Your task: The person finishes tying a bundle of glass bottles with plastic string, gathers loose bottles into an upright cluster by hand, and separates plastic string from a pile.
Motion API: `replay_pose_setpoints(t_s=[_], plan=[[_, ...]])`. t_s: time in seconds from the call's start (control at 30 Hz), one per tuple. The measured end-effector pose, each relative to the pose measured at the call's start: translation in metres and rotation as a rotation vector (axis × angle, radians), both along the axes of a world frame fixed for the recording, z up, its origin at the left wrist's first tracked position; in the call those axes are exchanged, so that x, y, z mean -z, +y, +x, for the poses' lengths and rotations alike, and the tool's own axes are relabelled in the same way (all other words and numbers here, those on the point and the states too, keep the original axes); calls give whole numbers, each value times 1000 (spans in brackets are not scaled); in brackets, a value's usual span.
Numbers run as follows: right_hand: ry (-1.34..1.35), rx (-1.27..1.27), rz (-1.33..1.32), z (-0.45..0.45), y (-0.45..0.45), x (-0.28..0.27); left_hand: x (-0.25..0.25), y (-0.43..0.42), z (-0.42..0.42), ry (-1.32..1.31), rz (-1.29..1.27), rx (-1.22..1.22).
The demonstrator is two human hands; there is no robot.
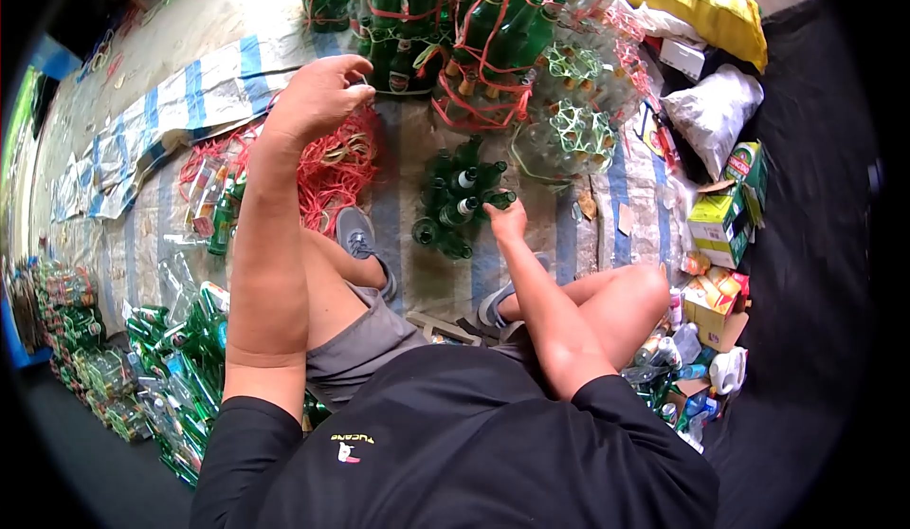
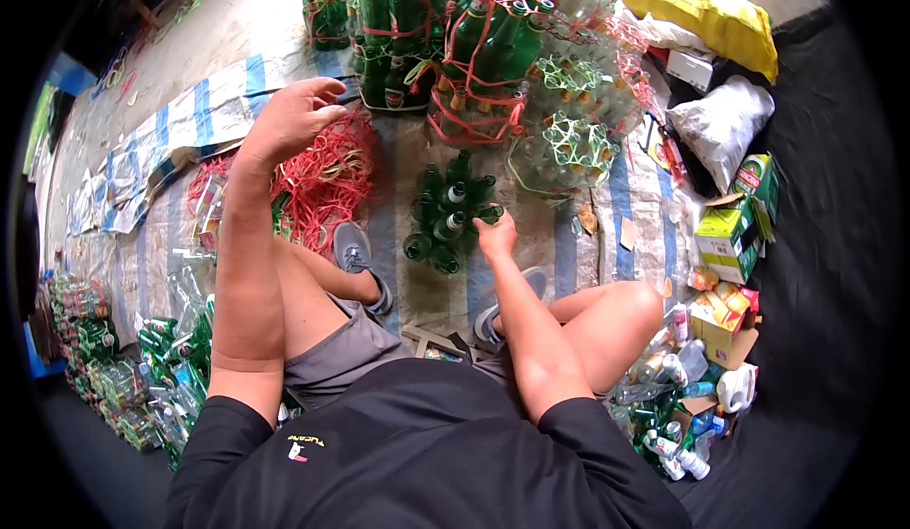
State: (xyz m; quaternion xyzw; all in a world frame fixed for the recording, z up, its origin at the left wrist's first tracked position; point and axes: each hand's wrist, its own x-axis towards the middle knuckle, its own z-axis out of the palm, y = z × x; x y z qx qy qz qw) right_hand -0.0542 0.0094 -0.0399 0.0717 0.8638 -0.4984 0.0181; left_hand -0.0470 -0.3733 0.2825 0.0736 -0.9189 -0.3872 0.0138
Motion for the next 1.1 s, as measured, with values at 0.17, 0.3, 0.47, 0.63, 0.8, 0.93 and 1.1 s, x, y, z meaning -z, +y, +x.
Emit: replay_pose_setpoints(t_s=[0.17,0.3,0.47,0.63,0.8,0.93,1.1], plan=[[-118,-50,-179,-6,-4,14,-7,9,-2,5,-121,33],[-157,-123,-186,-8,-1,20,-11,14,-2,-6,-107,65],[-121,-171,9,-10,4,15,-11,12,-3,8,-154,73],[-300,-293,32,-15,23,-1,-23,-59,9,190,59,-71],[-375,-169,26,-56,85,-38,-23,-137,86,443,148,-754],[-264,-217,-192,-82,121,-200,83,-192,168,376,70,-751],[-183,-106,-110,-74,201,-294,369,-205,321,-170,92,-962]])
